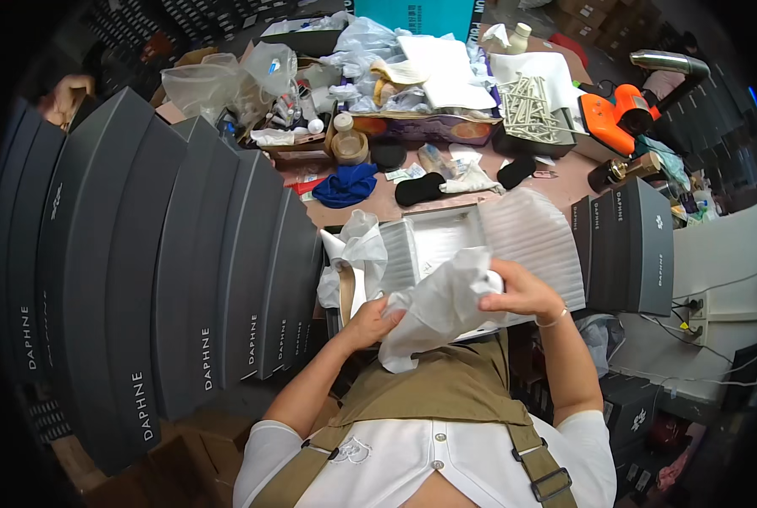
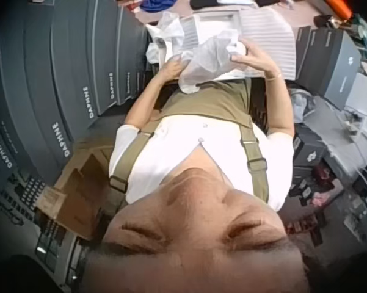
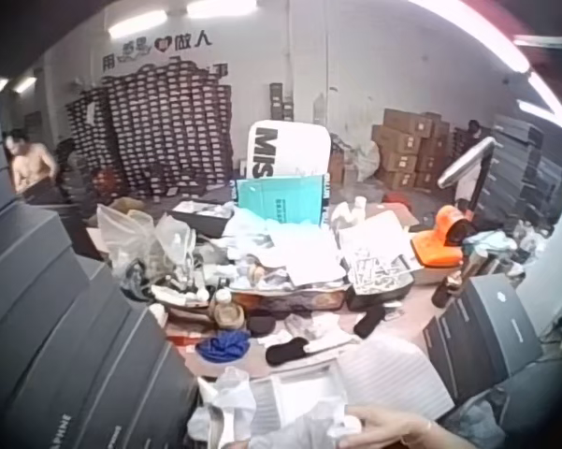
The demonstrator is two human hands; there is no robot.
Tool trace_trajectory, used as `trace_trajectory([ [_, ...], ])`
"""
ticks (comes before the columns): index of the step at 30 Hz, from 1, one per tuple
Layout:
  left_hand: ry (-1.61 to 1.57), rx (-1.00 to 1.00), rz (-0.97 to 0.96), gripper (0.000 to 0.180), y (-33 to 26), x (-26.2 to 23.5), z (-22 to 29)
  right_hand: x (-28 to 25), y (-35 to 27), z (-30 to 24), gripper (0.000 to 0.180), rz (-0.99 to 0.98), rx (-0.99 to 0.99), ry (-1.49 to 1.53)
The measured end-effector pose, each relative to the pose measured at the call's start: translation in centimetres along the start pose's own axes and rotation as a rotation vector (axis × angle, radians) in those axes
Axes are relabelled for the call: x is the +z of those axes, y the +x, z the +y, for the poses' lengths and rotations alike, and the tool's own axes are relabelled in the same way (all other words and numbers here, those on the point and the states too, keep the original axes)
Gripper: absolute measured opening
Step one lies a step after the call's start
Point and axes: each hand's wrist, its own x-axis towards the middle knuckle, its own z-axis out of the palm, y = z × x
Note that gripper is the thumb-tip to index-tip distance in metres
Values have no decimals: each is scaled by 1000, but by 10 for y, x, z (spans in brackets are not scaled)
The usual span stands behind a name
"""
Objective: Packing a pair of white high-heeled shoes into a shoebox with tissue paper.
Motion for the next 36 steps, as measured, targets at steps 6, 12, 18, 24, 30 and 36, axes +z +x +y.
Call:
trace_trajectory([
  [6,-547,16,542,20,-28,-9,32,-34,-91,47,73,521,-41,477],
  [12,893,756,370,13,32,59,91,-16,-94,49,56,978,-163,249],
  [18,795,149,-534,47,98,117,-11,22,-55,51,55,948,-194,-139],
  [24,-1188,-67,94,77,73,105,56,81,-39,61,56,602,-258,227],
  [30,-938,75,425,60,55,109,33,74,-2,52,27,406,60,-514],
  [36,-317,214,575,57,62,88,28,48,22,43,34,146,16,-558],
])
